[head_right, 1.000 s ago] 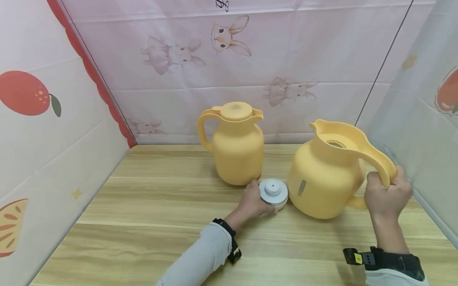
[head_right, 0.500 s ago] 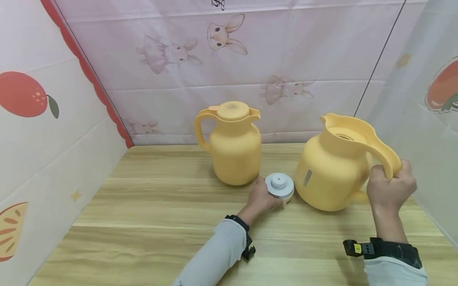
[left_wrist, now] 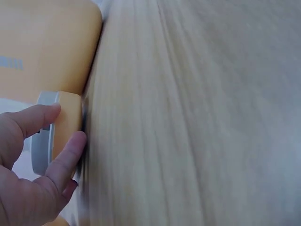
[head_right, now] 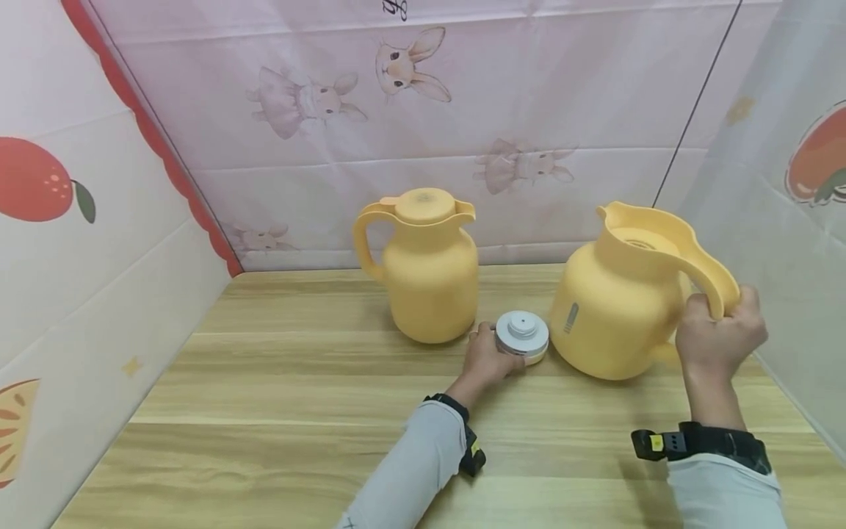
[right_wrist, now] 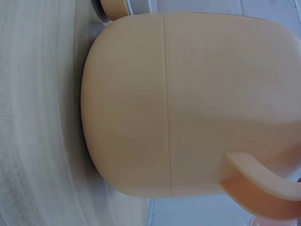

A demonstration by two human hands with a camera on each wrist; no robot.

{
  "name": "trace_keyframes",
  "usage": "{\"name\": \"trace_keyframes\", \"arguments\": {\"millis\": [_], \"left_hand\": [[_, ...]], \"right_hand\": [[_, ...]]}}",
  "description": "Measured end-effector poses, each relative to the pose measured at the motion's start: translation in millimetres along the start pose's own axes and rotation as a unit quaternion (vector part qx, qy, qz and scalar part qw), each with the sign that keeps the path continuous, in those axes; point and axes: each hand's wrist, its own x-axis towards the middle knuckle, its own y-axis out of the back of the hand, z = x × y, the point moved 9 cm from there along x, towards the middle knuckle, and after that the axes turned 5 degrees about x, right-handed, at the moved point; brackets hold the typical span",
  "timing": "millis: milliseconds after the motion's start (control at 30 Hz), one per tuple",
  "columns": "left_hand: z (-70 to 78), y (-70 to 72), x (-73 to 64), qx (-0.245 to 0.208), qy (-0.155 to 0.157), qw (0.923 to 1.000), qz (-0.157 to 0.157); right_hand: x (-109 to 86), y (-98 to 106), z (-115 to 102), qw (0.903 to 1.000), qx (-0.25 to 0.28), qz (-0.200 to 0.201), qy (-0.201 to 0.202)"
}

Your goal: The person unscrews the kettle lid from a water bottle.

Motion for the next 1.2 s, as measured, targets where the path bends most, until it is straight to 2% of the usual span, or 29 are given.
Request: {"name": "trace_keyframes", "arguments": {"millis": [300, 533, 867, 1200], "left_hand": [[-2.7, -3.0, 8.5, -0.035, 0.010, 0.9991, 0.022], [4.4, -9.6, 15.7, -0.027, 0.013, 0.9994, 0.017], [11.7, -15.7, 19.9, -0.020, 0.009, 0.9994, 0.028], [11.1, -16.9, 20.7, -0.006, 0.028, 0.9996, 0.003]], "right_hand": [[7.5, -8.4, 13.9, 0.9997, 0.008, 0.016, -0.018], [13.2, -14.3, 18.2, 0.9994, 0.003, 0.027, -0.024], [15.9, -17.5, 17.4, 0.9988, -0.002, 0.031, -0.037], [20.2, -18.0, 27.3, 0.9987, 0.008, 0.027, -0.043]]}}
